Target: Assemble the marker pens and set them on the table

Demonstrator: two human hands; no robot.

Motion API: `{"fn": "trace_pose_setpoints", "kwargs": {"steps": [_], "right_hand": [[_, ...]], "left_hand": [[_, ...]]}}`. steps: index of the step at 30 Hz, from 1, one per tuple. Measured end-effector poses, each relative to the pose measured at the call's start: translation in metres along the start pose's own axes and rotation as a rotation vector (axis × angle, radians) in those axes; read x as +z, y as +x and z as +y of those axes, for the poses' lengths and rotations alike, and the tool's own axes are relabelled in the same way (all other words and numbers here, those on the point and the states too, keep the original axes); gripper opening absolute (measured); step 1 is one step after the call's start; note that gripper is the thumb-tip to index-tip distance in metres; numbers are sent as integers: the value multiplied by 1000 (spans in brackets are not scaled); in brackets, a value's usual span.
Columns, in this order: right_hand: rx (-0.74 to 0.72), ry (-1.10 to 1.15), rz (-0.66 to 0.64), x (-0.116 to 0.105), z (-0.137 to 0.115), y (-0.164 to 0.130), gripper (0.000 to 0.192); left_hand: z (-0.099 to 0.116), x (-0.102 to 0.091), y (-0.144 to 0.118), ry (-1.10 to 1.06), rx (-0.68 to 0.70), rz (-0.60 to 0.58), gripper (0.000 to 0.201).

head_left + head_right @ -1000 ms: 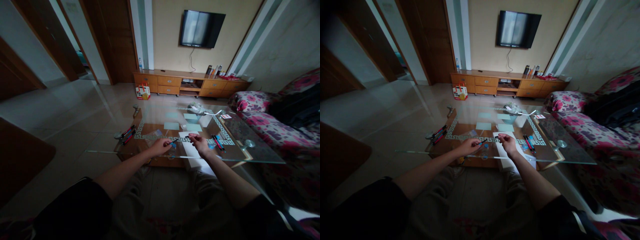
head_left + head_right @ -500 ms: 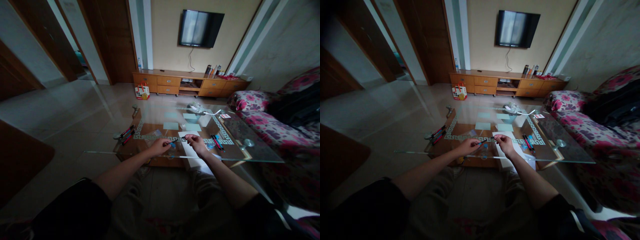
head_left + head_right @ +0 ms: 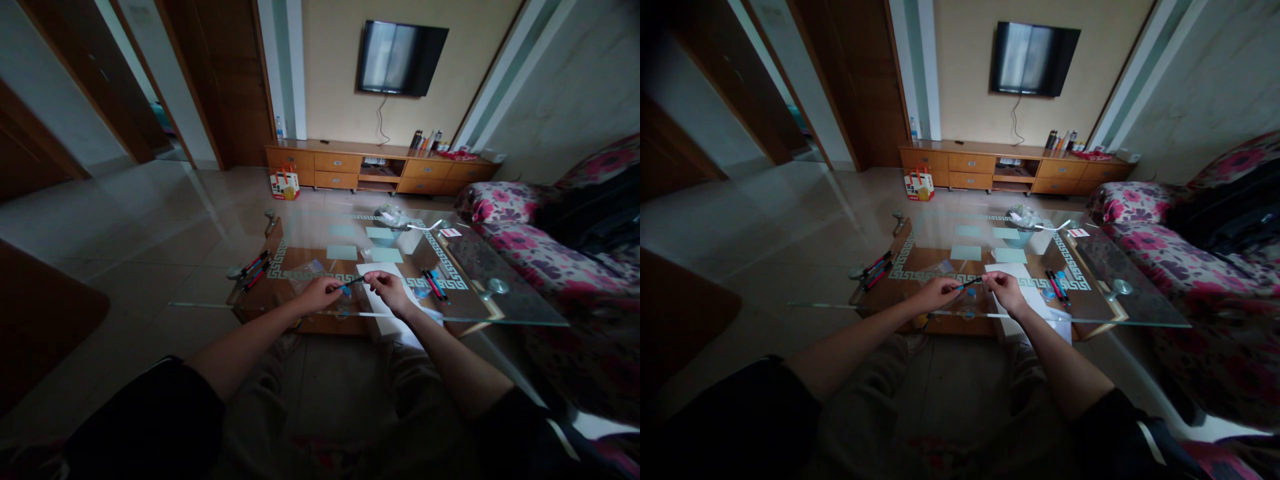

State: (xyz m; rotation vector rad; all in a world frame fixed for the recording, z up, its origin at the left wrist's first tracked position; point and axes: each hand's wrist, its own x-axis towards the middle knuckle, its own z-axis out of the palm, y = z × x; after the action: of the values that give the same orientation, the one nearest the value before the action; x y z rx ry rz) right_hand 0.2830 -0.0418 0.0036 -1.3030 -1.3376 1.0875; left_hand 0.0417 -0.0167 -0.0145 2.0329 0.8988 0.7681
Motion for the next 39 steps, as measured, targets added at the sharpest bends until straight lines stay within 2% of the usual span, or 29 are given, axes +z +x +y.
{"fn": "trace_pose_setpoints", "kwargs": {"steps": [7,12,20,27,39], "right_hand": [[9,11,-21,1,-2,-1,49],[27,23,-26,2,-1,0,48],[27,42,-109,2,8,0,43],[-25,64,-209,7,13,-1,34],[-14,0,-240,9,13,-1,36]], "left_hand": [[0,0,0,0,9,-12,28],[2,-2,0,82,42,-1,32],[4,-4,-1,206,116,-27,34],[4,-5,-1,350,102,-39,29],[6,-7,-4,396,113,-28,27]]}}
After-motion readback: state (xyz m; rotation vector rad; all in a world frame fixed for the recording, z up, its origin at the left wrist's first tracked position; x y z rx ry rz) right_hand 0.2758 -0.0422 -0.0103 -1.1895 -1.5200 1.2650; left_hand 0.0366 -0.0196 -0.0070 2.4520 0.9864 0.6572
